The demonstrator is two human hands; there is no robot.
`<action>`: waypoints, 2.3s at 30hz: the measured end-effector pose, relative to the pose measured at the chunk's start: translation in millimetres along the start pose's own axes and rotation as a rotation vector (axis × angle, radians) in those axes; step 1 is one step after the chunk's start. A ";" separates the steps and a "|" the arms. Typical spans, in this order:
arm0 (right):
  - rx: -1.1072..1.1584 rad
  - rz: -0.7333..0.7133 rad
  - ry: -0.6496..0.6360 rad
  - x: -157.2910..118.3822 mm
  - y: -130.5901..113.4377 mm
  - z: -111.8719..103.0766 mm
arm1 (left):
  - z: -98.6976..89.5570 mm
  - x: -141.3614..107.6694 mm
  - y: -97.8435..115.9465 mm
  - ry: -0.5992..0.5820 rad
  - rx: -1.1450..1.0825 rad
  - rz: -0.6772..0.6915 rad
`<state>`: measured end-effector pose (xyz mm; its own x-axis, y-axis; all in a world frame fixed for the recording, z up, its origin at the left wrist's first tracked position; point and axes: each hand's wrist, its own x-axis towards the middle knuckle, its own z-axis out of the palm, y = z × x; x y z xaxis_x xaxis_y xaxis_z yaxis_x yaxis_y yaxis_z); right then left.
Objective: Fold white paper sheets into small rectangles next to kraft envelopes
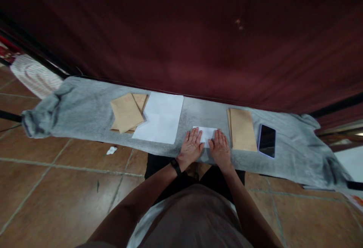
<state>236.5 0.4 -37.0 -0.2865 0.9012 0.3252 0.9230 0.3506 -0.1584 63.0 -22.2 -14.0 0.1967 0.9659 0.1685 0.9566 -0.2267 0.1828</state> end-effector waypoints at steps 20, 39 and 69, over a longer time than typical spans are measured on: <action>-0.023 -0.033 0.054 -16.9 -20.2 -0.9 | 1.5 -18.8 -14.9 0.063 0.003 -0.021; -0.024 0.034 0.042 -13.6 -25.3 -4.2 | -8.0 -36.3 -9.8 -0.043 -0.002 0.027; -0.066 0.056 0.045 -25.0 -9.5 -4.1 | 8.6 7.3 -24.4 0.091 -0.588 -0.330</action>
<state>235.9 -26.5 -39.8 -0.2235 0.9061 0.3593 0.9527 0.2809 -0.1159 43.0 -8.5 -25.5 -0.1293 0.9875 0.0897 0.6825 0.0230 0.7305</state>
